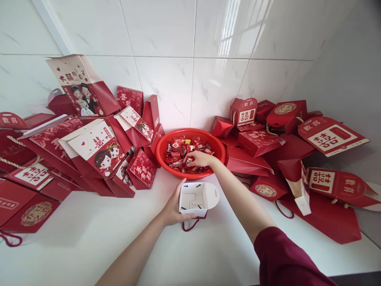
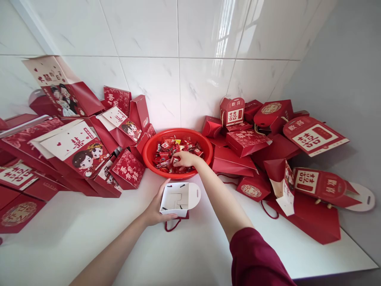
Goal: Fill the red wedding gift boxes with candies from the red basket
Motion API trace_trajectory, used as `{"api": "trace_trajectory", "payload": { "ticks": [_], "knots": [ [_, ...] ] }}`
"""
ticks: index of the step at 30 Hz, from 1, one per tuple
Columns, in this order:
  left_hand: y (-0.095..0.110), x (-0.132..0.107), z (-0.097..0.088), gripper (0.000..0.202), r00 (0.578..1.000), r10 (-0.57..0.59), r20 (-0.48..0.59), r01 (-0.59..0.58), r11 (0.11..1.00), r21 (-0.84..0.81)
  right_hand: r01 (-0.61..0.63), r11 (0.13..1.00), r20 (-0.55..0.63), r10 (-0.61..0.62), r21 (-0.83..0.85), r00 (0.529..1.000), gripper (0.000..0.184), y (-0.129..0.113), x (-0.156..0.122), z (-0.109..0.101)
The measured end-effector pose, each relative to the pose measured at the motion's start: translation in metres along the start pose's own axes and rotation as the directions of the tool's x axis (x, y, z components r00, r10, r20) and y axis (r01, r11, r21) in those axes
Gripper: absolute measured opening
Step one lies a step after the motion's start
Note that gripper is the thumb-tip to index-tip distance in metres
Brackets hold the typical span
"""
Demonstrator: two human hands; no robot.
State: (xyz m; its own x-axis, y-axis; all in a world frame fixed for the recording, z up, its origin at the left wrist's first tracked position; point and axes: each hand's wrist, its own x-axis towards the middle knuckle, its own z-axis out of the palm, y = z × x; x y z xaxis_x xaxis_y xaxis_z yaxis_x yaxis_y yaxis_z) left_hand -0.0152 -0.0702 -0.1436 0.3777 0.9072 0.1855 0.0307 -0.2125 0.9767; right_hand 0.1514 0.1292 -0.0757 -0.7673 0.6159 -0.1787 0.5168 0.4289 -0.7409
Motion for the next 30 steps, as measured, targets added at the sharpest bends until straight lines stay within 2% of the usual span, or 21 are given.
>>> {"api": "trace_trajectory", "payload": {
  "ticks": [5, 9, 12, 15, 17, 19, 21, 23, 25, 26, 28, 30],
  "knots": [
    [0.003, -0.001, -0.001, 0.122, 1.0, 0.005, -0.011, -0.005, 1.0, 0.023, 0.067, 0.996, -0.225, -0.051, 0.063, 0.973, 0.034, -0.005, -0.015, 0.0],
    [0.001, 0.0, -0.004, 0.122, 1.0, 0.0, -0.013, 0.0, 0.999, 0.034, 0.169, 0.985, -0.411, -0.141, 0.034, 0.901, 0.03, -0.011, -0.028, 0.001],
    [-0.001, 0.0, -0.005, 0.122, 1.0, 0.002, -0.021, -0.002, 0.999, 0.041, 0.246, 0.968, -0.477, -0.195, 0.047, 0.857, 0.033, -0.019, -0.043, 0.007],
    [0.001, 0.002, -0.006, 0.12, 1.0, 0.011, -0.022, -0.01, 0.999, 0.031, 0.342, 0.929, -0.425, -0.255, 0.142, 0.869, 0.039, -0.031, -0.065, 0.014],
    [0.002, 0.003, -0.006, 0.121, 1.0, 0.013, -0.016, -0.013, 1.0, 0.021, 0.371, 0.908, -0.3, -0.304, 0.196, 0.904, 0.039, -0.04, -0.081, 0.016],
    [0.003, 0.003, -0.008, 0.122, 1.0, 0.005, -0.018, -0.005, 1.0, 0.025, 0.338, 0.929, -0.173, -0.312, 0.148, 0.934, 0.035, -0.051, -0.096, 0.016],
    [0.002, 0.003, -0.009, 0.122, 1.0, -0.004, -0.022, 0.005, 1.0, 0.029, 0.284, 0.959, -0.158, -0.278, 0.017, 0.948, 0.029, -0.063, -0.108, 0.02],
    [0.0, 0.003, -0.011, 0.123, 1.0, -0.009, -0.026, 0.01, 0.999, 0.05, 0.256, 0.964, -0.198, -0.265, -0.071, 0.944, 0.022, -0.071, -0.117, 0.035],
    [-0.002, 0.003, -0.011, 0.124, 1.0, -0.018, -0.012, 0.019, 0.998, 0.062, 0.262, 0.953, -0.183, -0.288, -0.153, 0.94, 0.014, -0.073, -0.122, 0.061],
    [-0.002, 0.003, -0.01, 0.124, 1.0, -0.025, -0.006, 0.026, 0.998, 0.064, 0.251, 0.934, -0.206, -0.306, -0.255, 0.93, 0.013, -0.071, -0.124, 0.077],
    [0.0, 0.004, -0.009, 0.126, 0.999, -0.049, 0.005, 0.048, 0.996, 0.068, 0.236, 0.834, -0.268, -0.407, -0.499, 0.873, 0.019, -0.061, -0.127, 0.11],
    [0.01, 0.003, -0.011, 0.128, 0.996, -0.088, 0.007, 0.086, 0.987, 0.139, 0.184, 0.757, -0.365, -0.494, -0.627, 0.789, 0.02, -0.048, -0.131, 0.137]
  ]
}}
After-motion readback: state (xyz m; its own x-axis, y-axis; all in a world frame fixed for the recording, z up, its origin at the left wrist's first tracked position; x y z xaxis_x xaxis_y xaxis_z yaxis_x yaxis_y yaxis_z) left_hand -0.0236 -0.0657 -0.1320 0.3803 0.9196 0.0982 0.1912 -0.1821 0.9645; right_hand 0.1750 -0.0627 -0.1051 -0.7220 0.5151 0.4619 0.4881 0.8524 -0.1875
